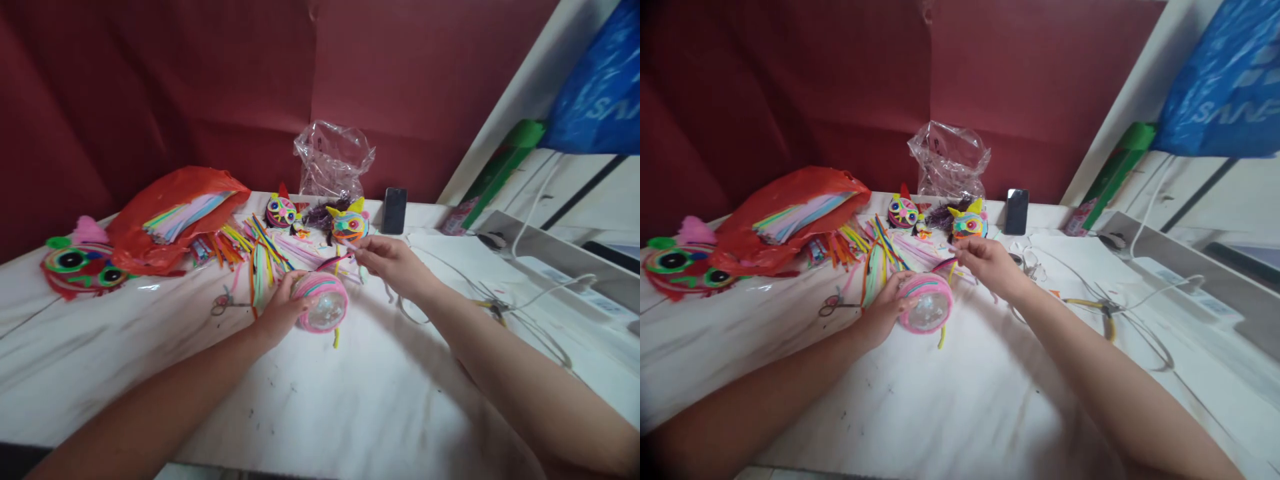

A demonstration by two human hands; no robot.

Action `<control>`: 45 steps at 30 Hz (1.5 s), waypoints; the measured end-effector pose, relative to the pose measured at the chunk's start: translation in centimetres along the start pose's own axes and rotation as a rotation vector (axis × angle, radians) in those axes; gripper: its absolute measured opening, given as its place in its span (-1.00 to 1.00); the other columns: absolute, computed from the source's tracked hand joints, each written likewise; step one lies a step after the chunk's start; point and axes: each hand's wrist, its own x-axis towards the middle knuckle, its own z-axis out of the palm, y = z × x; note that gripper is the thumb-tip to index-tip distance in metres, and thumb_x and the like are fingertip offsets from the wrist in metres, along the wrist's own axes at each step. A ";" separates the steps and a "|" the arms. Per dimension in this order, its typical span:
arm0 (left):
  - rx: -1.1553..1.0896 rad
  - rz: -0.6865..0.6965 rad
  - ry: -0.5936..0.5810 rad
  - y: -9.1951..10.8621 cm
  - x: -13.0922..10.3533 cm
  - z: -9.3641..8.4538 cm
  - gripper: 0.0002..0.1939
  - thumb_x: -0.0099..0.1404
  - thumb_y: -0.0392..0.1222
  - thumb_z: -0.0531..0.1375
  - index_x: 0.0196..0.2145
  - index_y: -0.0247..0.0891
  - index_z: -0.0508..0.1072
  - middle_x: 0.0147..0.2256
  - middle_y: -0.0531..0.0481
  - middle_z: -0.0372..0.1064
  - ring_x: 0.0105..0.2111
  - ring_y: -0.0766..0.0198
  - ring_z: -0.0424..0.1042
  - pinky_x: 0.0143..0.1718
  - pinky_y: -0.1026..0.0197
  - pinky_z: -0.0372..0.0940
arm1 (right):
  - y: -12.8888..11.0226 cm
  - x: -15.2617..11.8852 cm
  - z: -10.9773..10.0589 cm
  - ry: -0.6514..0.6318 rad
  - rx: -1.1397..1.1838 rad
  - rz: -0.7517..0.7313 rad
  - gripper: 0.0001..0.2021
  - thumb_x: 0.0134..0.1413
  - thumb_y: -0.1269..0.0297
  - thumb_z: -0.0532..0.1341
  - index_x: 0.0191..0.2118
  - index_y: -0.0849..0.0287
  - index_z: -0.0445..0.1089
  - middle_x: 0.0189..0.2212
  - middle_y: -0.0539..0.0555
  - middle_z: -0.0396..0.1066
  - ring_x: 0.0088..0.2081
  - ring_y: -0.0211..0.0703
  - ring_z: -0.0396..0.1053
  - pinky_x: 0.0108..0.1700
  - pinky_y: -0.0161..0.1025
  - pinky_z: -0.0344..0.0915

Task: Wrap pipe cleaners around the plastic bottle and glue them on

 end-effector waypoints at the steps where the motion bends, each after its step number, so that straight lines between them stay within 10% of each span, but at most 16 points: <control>1: 0.007 -0.003 0.002 0.1 -0.1 0.1 -0.50 -0.01 -0.18 0.27 -0.07 -0.22 0.30 -0.19 0.03 0.32 -0.22 0.25 0.32 -0.25 0.28 0.21 | -0.5 -1.1 0.3 -0.017 -0.071 -0.023 -0.73 0.05 0.04 0.22 -0.40 0.17 0.42 -0.57 -0.05 0.34 -0.57 -0.33 0.21 -0.49 -0.36 0.20; 16: 0.165 0.014 0.002 0.9 -0.9 0.5 -0.43 -0.05 -0.20 0.28 -0.04 -0.21 0.25 -0.13 -0.01 0.30 -0.13 0.19 0.33 -0.15 0.23 0.23 | -0.3 -5.2 2.8 -0.161 -0.378 -0.432 -0.83 0.18 0.35 0.10 -0.35 0.15 0.43 -0.47 0.07 0.45 -0.44 -0.23 0.40 -0.37 -0.32 0.28; 45: 0.258 0.049 0.026 1.1 -1.2 0.9 -0.43 -0.09 -0.27 0.26 -0.07 -0.21 0.24 -0.21 0.01 0.29 -0.21 0.20 0.33 -0.19 0.20 0.23 | 0.5 -6.3 4.4 -0.014 -0.851 -0.806 -0.79 0.28 0.45 0.02 -0.26 0.25 0.41 -0.44 0.11 0.41 -0.42 -0.20 0.35 -0.40 -0.31 0.25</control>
